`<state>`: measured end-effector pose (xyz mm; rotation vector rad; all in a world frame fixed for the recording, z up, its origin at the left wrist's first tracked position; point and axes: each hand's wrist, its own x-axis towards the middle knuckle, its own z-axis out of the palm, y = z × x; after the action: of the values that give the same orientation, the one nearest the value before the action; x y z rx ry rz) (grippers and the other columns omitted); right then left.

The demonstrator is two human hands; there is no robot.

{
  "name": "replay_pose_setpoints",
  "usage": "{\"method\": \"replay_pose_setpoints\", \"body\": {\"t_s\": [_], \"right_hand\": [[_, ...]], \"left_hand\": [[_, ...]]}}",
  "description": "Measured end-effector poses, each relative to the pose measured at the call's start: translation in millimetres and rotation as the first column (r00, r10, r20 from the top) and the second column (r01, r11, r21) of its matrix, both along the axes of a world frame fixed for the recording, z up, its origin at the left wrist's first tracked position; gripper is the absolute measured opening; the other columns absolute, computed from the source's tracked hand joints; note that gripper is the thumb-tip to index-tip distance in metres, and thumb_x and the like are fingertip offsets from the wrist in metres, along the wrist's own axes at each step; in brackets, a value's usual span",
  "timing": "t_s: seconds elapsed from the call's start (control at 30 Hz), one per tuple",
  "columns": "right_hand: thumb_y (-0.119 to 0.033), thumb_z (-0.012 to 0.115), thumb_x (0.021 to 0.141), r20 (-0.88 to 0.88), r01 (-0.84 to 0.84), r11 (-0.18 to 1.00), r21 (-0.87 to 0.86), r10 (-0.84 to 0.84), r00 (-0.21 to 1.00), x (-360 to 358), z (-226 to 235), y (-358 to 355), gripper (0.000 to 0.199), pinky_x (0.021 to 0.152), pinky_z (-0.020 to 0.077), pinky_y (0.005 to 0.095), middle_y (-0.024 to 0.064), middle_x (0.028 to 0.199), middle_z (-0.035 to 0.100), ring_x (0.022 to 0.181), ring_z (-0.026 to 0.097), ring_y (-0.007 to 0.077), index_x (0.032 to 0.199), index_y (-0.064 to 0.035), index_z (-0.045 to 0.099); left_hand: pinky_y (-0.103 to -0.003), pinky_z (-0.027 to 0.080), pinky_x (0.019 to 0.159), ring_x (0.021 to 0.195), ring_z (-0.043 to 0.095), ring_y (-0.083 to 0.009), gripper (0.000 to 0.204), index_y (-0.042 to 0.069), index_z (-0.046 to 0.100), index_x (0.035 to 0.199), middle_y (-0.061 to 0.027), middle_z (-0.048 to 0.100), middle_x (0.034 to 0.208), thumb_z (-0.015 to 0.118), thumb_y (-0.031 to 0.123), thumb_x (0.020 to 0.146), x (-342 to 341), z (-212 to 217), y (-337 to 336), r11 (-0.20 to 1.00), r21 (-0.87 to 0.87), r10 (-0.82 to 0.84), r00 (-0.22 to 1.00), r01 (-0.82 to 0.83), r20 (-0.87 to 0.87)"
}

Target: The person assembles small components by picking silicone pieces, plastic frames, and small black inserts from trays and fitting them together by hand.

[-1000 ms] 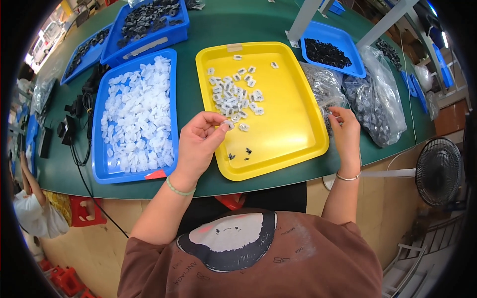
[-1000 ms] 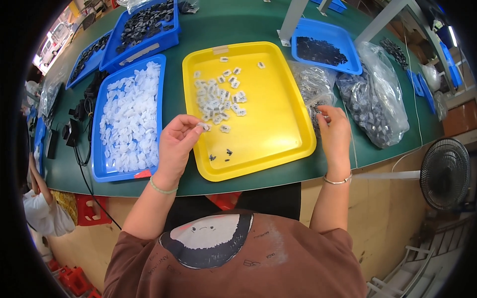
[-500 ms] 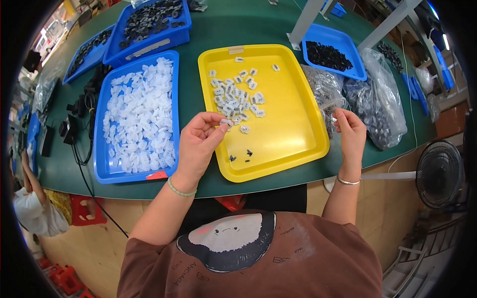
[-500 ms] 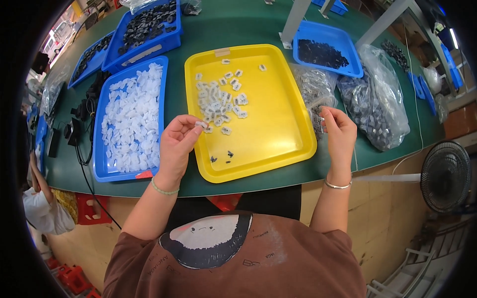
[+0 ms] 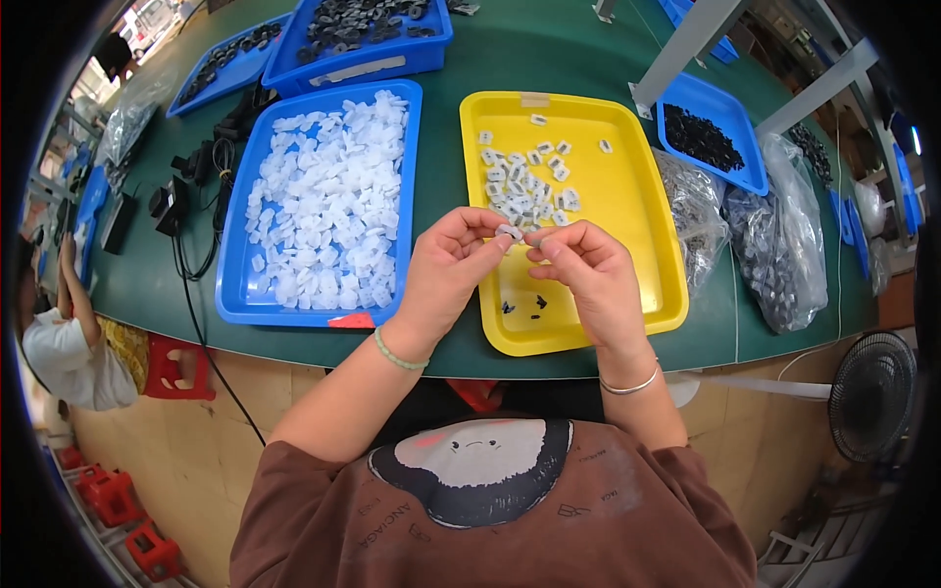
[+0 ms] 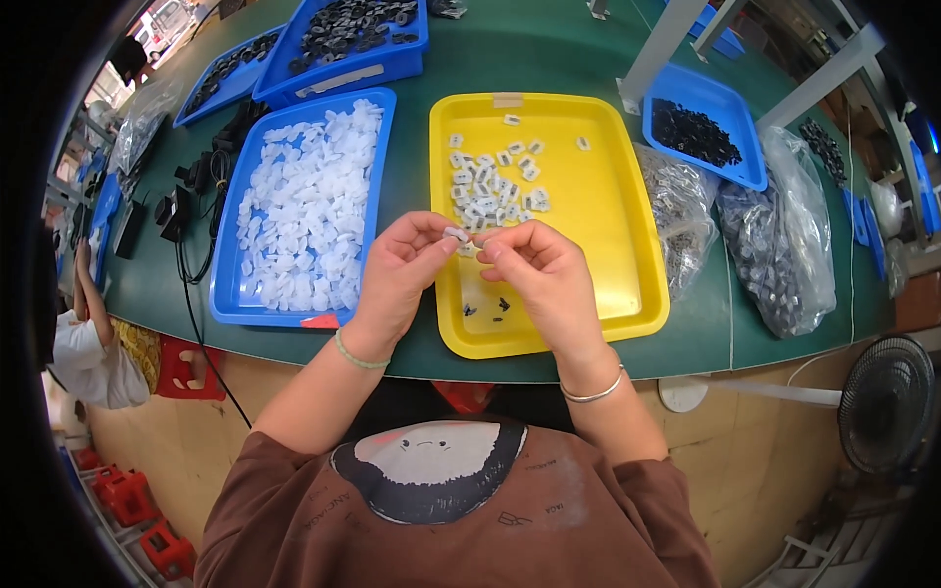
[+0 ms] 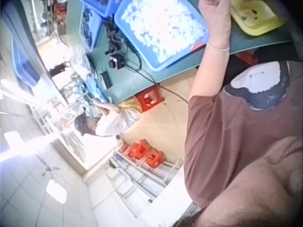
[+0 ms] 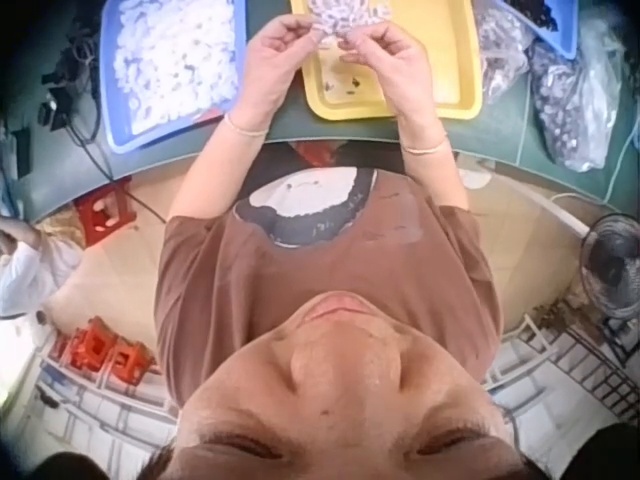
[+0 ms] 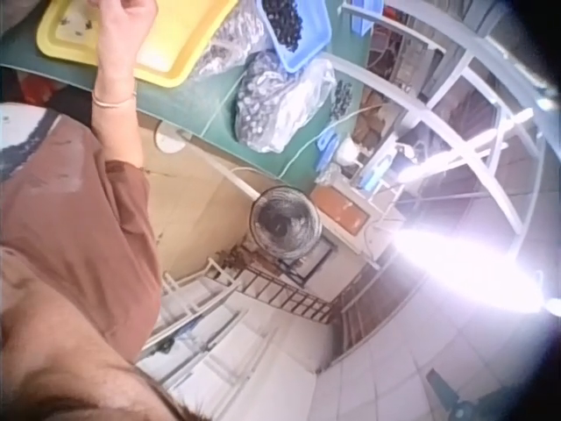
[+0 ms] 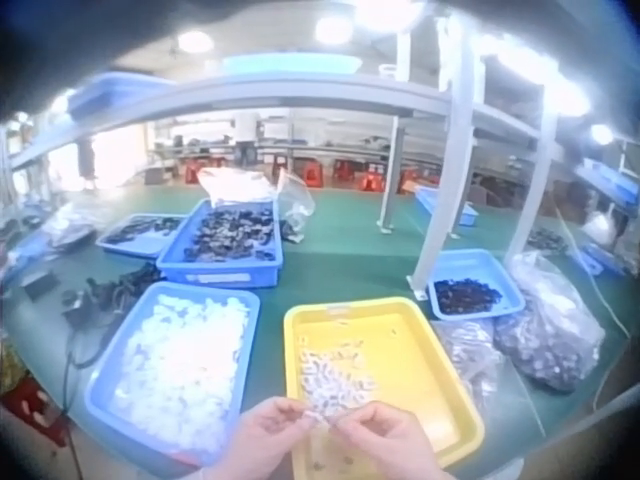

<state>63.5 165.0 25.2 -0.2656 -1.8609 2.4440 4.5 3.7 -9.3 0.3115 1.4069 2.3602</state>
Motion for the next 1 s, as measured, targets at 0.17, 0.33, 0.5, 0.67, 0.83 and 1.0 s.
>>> {"method": "replay_pose_setpoints", "body": {"t_s": [0.17, 0.33, 0.5, 0.67, 0.83, 1.0], "right_hand": [[-0.005, 0.058, 0.092, -0.075, -0.017, 0.999, -0.038, 0.015, 0.997, -0.3, -7.6, -3.2, 0.006, 0.074, 0.0521, 0.0239, 0.0098, 0.097, 0.064, 0.079, 0.063, 0.0121, 0.091, 0.0012, 0.057], [-0.004, 0.057, 0.092, -0.072, 0.022, 0.990, 0.143, -0.012, 0.997, 0.6, -2.2, -9.8, 0.010, 0.075, 0.0514, 0.0239, 0.0061, 0.090, 0.063, 0.078, 0.063, 0.0116, 0.098, 0.0036, 0.059], [-0.003, 0.058, 0.092, -0.208, 0.059, 0.932, 0.357, 0.018, 0.978, -0.5, -6.2, -10.4, 0.015, 0.074, 0.0505, 0.0215, 0.0042, 0.087, 0.064, 0.078, 0.062, 0.0101, 0.105, 0.0042, 0.061], [0.001, 0.063, 0.087, -0.112, 0.081, 0.984, 0.159, -0.063, 0.992, -2.5, -3.9, -15.3, 0.012, 0.070, 0.0498, 0.0194, 0.0034, 0.086, 0.063, 0.076, 0.061, 0.0078, 0.098, 0.0034, 0.058], [0.001, 0.064, 0.087, -0.168, 0.158, 0.953, 0.258, -0.117, 0.979, -1.7, -5.7, -20.6, 0.010, 0.069, 0.0494, 0.0193, 0.0033, 0.085, 0.063, 0.075, 0.060, 0.0072, 0.093, 0.0018, 0.056], [0.001, 0.064, 0.087, -0.218, 0.213, 0.922, 0.324, -0.146, 0.965, 1.4, -8.2, -22.8, 0.010, 0.068, 0.0496, 0.0201, 0.0030, 0.082, 0.062, 0.075, 0.061, 0.0073, 0.091, 0.0008, 0.055]], "left_hand": [[-0.013, 0.036, 0.058, 0.072, 0.053, -0.0001, 0.013, 0.005, 0.060, 0.101, -0.0004, 0.066, 0.093, 0.063, 0.005, 0.088, -0.6, 5.3, -2.2, 1.000, -0.003, 0.005, 0.999, -0.005, 0.033], [-0.013, 0.032, 0.054, 0.069, 0.051, 0.0012, 0.013, 0.006, 0.060, 0.102, 0.0022, 0.065, 0.090, 0.063, 0.006, 0.088, 0.1, 5.9, -0.9, 1.000, -0.004, 0.007, 0.999, -0.007, 0.031], [-0.013, 0.036, 0.058, 0.072, 0.053, 0.0000, 0.014, 0.005, 0.060, 0.102, 0.0010, 0.066, 0.092, 0.063, 0.006, 0.088, -0.4, 5.9, -1.6, 1.000, -0.009, 0.005, 1.000, -0.005, 0.027], [-0.019, 0.046, 0.080, 0.088, 0.058, -0.0059, 0.018, -0.001, 0.058, 0.105, -0.0026, 0.063, 0.097, 0.063, 0.002, 0.088, -1.6, 0.5, -1.2, 1.000, 0.008, -0.009, 1.000, 0.009, 0.007], [-0.019, 0.047, 0.081, 0.088, 0.060, -0.0079, 0.017, -0.001, 0.059, 0.105, -0.0039, 0.065, 0.095, 0.062, 0.000, 0.087, -1.3, -0.8, -1.6, 0.997, -0.076, -0.021, 1.000, 0.020, -0.013], [-0.013, 0.031, 0.054, 0.058, 0.038, 0.0030, 0.017, 0.000, 0.064, 0.101, 0.0064, 0.057, 0.079, 0.066, 0.004, 0.085, 0.6, -2.3, 0.3, 0.989, -0.147, 0.014, 0.996, -0.027, -0.086]]}}
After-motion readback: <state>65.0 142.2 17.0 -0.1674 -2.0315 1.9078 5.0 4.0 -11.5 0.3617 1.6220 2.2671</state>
